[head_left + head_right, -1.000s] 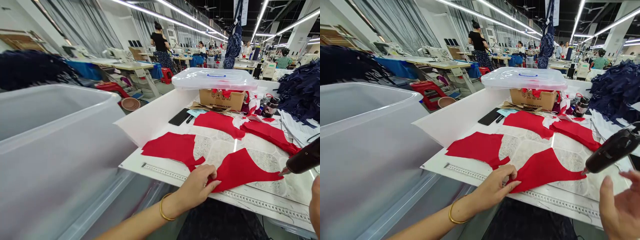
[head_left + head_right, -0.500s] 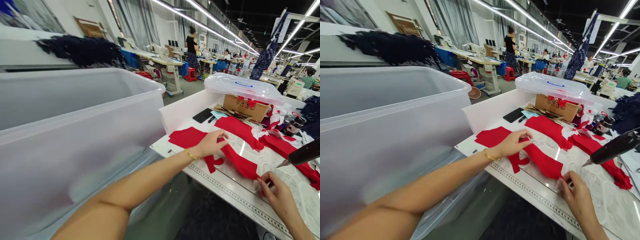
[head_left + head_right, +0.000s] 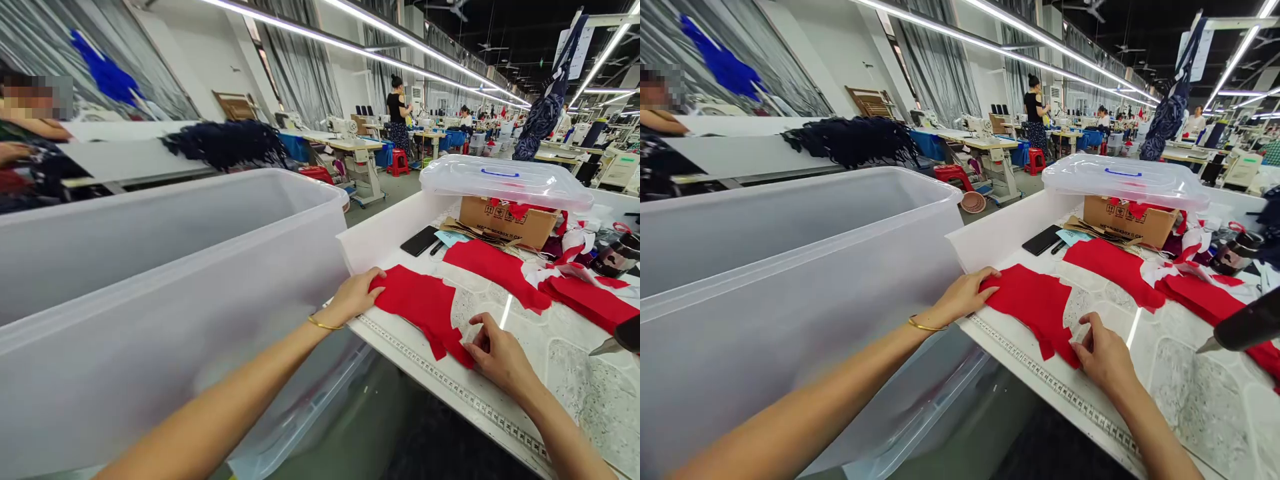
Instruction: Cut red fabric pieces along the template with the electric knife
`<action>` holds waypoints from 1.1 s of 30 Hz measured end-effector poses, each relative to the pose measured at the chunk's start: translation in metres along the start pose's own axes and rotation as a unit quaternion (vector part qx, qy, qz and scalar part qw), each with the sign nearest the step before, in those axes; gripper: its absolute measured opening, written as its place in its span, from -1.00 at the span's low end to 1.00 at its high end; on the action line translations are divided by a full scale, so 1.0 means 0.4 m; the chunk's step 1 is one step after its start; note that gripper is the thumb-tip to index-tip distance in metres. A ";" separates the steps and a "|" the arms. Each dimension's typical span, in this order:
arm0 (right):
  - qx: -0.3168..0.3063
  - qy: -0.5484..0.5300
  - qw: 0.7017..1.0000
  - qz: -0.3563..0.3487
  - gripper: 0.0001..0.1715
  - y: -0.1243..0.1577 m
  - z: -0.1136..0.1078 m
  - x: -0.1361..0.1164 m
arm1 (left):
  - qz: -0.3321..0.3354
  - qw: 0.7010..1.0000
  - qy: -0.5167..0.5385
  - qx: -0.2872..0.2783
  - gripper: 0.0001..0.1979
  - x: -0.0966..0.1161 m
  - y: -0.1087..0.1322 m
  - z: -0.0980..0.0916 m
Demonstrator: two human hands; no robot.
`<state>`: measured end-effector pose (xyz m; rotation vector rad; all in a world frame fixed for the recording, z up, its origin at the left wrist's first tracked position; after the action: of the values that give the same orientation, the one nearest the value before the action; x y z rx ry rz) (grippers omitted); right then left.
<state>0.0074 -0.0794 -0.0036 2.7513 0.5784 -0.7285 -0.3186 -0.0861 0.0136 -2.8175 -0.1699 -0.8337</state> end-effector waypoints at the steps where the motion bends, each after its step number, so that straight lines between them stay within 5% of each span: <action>1: -0.004 0.018 1.000 0.007 -0.73 0.007 -0.008 0.005 | -0.005 1.000 -0.013 -0.002 -0.77 -0.014 0.007 0.008; 8: 0.017 0.096 0.995 0.018 -0.84 0.086 -0.065 0.080 | 0.017 0.996 -0.088 0.029 -0.70 -0.028 0.028 0.012; 12: 0.063 0.099 0.992 0.038 -0.81 0.130 -0.099 0.154 | 0.109 0.988 -0.093 0.065 -0.62 0.007 0.043 0.040; 15: 0.108 0.120 0.985 0.057 -0.80 0.147 -0.129 0.204 | 0.169 0.983 -0.053 0.039 -0.54 0.017 0.047 0.086; 21: 0.150 0.186 0.966 0.094 -0.83 0.159 -0.185 0.256 | 0.102 0.993 -0.047 -0.020 -0.36 -0.046 -0.011 0.136; 28: 0.202 0.201 0.953 0.107 -0.85 0.166 -0.224 0.299 | 0.161 0.986 -0.053 0.003 -0.48 -0.104 -0.092 0.133; 33: 0.240 0.215 0.936 0.139 -0.67 0.153 -0.252 0.369 | 0.222 0.973 -0.066 -0.013 -0.53 -0.003 -0.127 0.139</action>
<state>0.1942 -0.0556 0.0134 3.3812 0.0690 -0.2110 -0.2987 -0.0244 -0.0246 -2.7665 0.4391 -0.5495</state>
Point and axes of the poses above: each hand's wrist, its own y-axis away from the middle knuckle, its own z-axis out of the palm, x = y × z, the point moved 3 cm from there along -y, towards the middle knuckle, and after that the axes turned 12 degrees about y, right-handed, at the moved point
